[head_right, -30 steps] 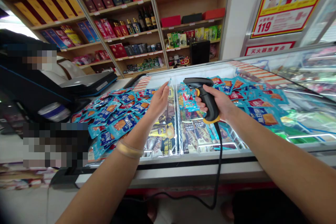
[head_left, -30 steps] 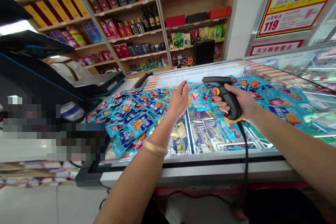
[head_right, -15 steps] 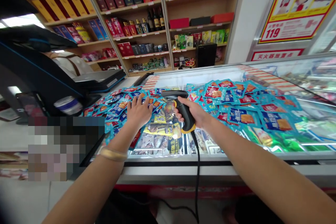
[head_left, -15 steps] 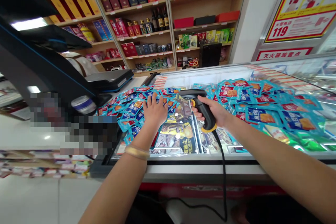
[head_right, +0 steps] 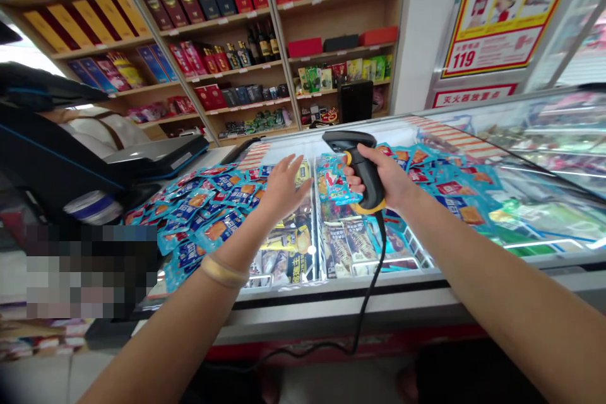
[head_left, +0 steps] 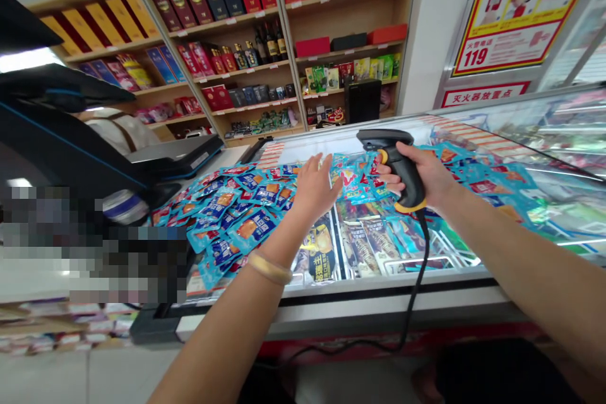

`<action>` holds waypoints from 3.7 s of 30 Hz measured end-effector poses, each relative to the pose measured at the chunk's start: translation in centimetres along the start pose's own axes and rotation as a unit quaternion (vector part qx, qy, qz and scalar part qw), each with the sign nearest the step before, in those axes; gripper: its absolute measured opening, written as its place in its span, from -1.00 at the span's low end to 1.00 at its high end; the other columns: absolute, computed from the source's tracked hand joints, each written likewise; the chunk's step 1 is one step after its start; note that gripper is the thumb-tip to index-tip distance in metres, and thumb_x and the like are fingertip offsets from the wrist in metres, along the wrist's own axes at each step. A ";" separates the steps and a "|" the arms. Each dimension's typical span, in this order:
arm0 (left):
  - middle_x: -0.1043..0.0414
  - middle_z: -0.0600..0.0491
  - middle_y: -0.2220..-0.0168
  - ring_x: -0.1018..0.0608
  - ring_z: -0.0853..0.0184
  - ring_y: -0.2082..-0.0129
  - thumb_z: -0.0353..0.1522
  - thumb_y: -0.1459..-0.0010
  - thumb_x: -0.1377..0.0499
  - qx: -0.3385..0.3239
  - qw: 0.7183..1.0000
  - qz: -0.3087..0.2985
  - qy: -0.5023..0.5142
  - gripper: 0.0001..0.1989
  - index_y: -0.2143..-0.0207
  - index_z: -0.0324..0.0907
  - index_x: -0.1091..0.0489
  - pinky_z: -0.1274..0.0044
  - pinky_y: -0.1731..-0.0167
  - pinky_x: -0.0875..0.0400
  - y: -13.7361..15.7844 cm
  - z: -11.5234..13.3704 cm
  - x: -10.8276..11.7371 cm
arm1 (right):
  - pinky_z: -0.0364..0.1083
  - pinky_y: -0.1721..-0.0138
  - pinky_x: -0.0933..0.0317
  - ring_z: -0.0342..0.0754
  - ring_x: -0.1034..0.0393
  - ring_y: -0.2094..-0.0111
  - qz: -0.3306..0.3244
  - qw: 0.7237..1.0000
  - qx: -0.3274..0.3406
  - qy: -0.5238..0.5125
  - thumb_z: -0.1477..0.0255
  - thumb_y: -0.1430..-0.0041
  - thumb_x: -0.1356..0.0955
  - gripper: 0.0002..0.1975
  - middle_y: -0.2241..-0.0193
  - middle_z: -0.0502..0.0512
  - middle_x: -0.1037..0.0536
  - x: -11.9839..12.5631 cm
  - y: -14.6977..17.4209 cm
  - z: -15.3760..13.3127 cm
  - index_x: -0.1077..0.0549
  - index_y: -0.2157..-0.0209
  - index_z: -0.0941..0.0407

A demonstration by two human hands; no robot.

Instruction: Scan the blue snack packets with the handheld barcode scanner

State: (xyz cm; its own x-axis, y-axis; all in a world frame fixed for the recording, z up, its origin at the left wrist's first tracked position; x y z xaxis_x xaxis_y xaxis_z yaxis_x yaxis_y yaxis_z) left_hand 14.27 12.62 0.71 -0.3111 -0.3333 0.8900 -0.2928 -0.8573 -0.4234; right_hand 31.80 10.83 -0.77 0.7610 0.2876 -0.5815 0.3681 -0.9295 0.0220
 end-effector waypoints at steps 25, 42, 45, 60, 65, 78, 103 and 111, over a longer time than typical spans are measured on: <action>-0.52 -0.11 0.11 -0.55 0.12 0.08 -0.09 -0.20 -0.14 0.098 0.876 -0.066 0.467 -0.53 -0.07 -0.13 -0.41 0.23 0.01 -0.43 -0.9 2.3 -5.6 | -0.24 0.70 -0.11 -0.22 -0.11 0.62 0.009 0.999 0.028 -0.023 0.25 -0.23 -0.32 -0.78 0.53 0.03 -0.33 5.5 3.3 -1.9 -0.36 0.32 0.14; -0.56 -0.16 0.15 -0.60 0.11 0.11 0.05 -0.27 0.04 0.248 0.615 -0.099 0.742 -0.47 0.15 -0.18 -0.47 0.22 0.04 -0.47 1.1 1.8 -7.3 | -0.21 0.68 -0.13 -0.20 -0.14 0.60 -0.066 0.996 -0.059 0.019 0.25 -0.22 -0.31 -0.76 0.49 0.04 -0.34 3.4 3.2 1.5 -0.38 0.27 0.16; -0.56 -0.17 0.14 -0.60 0.12 0.14 0.08 -0.24 0.01 0.240 0.615 -0.109 0.743 -0.44 0.14 -0.19 -0.46 0.23 0.08 -0.48 1.1 1.9 -7.2 | -0.22 0.68 -0.12 -0.21 -0.14 0.61 -0.059 0.995 -0.070 0.025 0.25 -0.22 -0.31 -0.77 0.49 0.04 -0.35 3.4 3.2 1.7 -0.35 0.28 0.15; -0.54 -0.09 0.13 -0.54 0.19 0.12 -0.10 -0.24 -0.11 0.101 0.936 0.104 0.321 -0.51 -0.10 -0.18 -0.44 0.36 0.02 -0.38 -0.6 -4.0 0.8 | -0.24 0.68 -0.12 -0.20 -0.11 0.62 -0.023 0.999 -0.030 -0.023 0.28 -0.24 -0.28 -0.80 0.52 0.03 -0.30 0.8 1.3 1.8 -0.34 0.30 0.14; -0.42 -0.17 -0.10 -0.42 0.00 -0.10 -0.13 -0.24 -0.08 0.114 0.987 0.109 -0.030 -0.54 -0.12 -0.08 -0.43 0.20 -0.15 -0.22 1.1 -9.5 5.6 | -0.26 0.68 -0.15 -0.21 -0.16 0.62 -0.060 0.995 -0.067 -0.045 0.28 -0.28 -0.26 -0.77 0.53 0.03 -0.33 -4.6 -1.3 4.5 -0.35 0.31 0.16; -0.12 -0.12 -0.35 0.01 -0.06 -0.40 -0.29 -0.29 0.12 0.167 0.982 -0.012 -0.091 -0.49 -0.25 -0.07 -0.24 -0.05 -0.28 0.25 3.8 -12.8 3.1 | -0.28 0.70 -0.13 -0.22 -0.17 0.64 -0.068 0.986 -0.135 -0.066 0.29 -0.36 -0.17 -0.72 0.56 0.02 -0.32 -7.8 -3.5 9.2 -0.34 0.32 0.16; -0.38 -0.21 -0.12 -0.35 -0.04 -0.18 -0.41 -0.02 -0.27 -0.080 0.944 -0.070 0.313 -0.45 -0.11 -0.15 -0.36 0.17 -0.24 -0.08 -2.0 10.1 -8.2 | -0.25 0.70 -0.06 -0.22 -0.04 0.62 0.038 0.998 0.038 -0.039 0.23 -0.26 -0.29 -0.77 0.52 0.01 -0.27 4.1 1.9 -1.4 -0.34 0.36 0.10; -0.53 -0.09 0.12 -0.49 0.06 -0.06 -0.23 -0.15 -0.19 0.193 0.781 -0.021 0.593 -0.76 0.17 -0.13 -0.48 0.19 -0.14 -0.26 0.4 0.5 -5.7 | -0.26 0.71 -0.05 -0.22 -0.05 0.61 0.009 1.000 0.024 -0.014 0.23 -0.28 -0.25 -0.76 0.51 0.01 -0.26 3.1 1.9 -0.6 -0.32 0.33 0.12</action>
State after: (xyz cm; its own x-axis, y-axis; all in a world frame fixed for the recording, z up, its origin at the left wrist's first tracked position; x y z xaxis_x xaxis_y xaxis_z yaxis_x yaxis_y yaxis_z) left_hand 16.37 13.98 -4.45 -0.9948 0.0996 0.0213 -0.1014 -0.9885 -0.1121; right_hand 35.19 10.06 -2.05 0.7516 0.2658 -0.6037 0.3284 -0.9445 -0.0070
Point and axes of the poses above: each hand's wrist, its own y-axis away from the middle knuckle, its own x-axis out of the back of the hand, z = x × y, the point moved 7 cm from there along -y, towards the middle knuckle
